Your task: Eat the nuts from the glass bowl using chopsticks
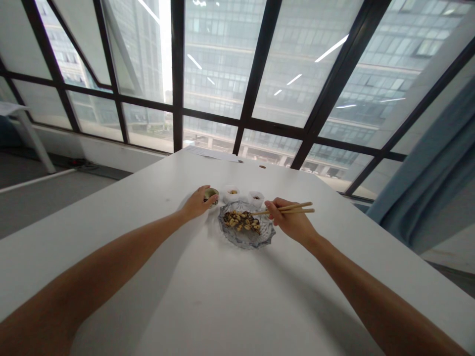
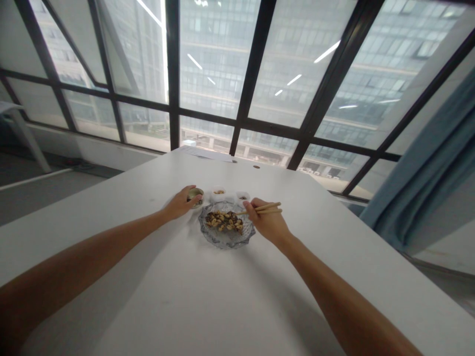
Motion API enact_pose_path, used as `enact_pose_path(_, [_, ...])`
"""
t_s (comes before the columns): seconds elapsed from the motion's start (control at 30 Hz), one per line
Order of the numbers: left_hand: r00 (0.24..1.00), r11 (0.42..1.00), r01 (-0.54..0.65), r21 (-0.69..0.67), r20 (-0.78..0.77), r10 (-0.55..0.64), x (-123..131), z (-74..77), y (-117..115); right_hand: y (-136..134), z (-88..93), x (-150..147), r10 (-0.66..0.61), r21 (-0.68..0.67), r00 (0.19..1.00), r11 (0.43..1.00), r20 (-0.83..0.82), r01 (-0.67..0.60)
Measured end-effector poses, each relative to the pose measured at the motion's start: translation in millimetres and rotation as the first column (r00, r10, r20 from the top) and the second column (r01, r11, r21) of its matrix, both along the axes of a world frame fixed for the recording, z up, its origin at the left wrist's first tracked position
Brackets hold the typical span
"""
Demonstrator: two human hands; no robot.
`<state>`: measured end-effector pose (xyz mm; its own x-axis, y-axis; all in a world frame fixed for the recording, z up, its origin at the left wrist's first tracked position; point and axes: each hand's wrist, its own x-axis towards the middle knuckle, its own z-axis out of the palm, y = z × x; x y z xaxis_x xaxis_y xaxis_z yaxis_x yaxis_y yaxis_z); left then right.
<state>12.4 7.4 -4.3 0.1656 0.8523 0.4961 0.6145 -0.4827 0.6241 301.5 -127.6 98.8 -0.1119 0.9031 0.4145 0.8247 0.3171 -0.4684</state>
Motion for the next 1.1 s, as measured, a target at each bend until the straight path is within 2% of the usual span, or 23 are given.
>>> enact_pose_path(0.27, [1.0, 1.0, -0.005, -0.013, 0.005, 0.006, 1.9, -0.9, 0.9, -6.4, -4.0, -4.1, 0.099, 0.01, 0.995, 0.995, 0.026, -0.099])
enact_pose_path(0.5, [1.0, 1.0, -0.004, -0.014, -0.007, 0.003, 2.1, 0.3, -0.9, -7.7, -3.5, 1.2, 0.096, 0.004, 0.995, 0.995, -0.014, -0.096])
enact_pose_path(0.83, [1.0, 1.0, -0.002, -0.004, 0.005, 0.003, 1.8, 1.6, -1.6, -0.4, -6.8, 2.0, 0.13, 0.011, 0.991, 0.991, 0.019, -0.13])
enact_pose_path(1.1, [1.0, 1.0, 0.008, -0.024, 0.003, -0.008, 0.3, 2.3, -3.1, -3.0, -3.3, -0.8, 0.184, 0.098, 0.971, 0.975, 0.154, -0.201])
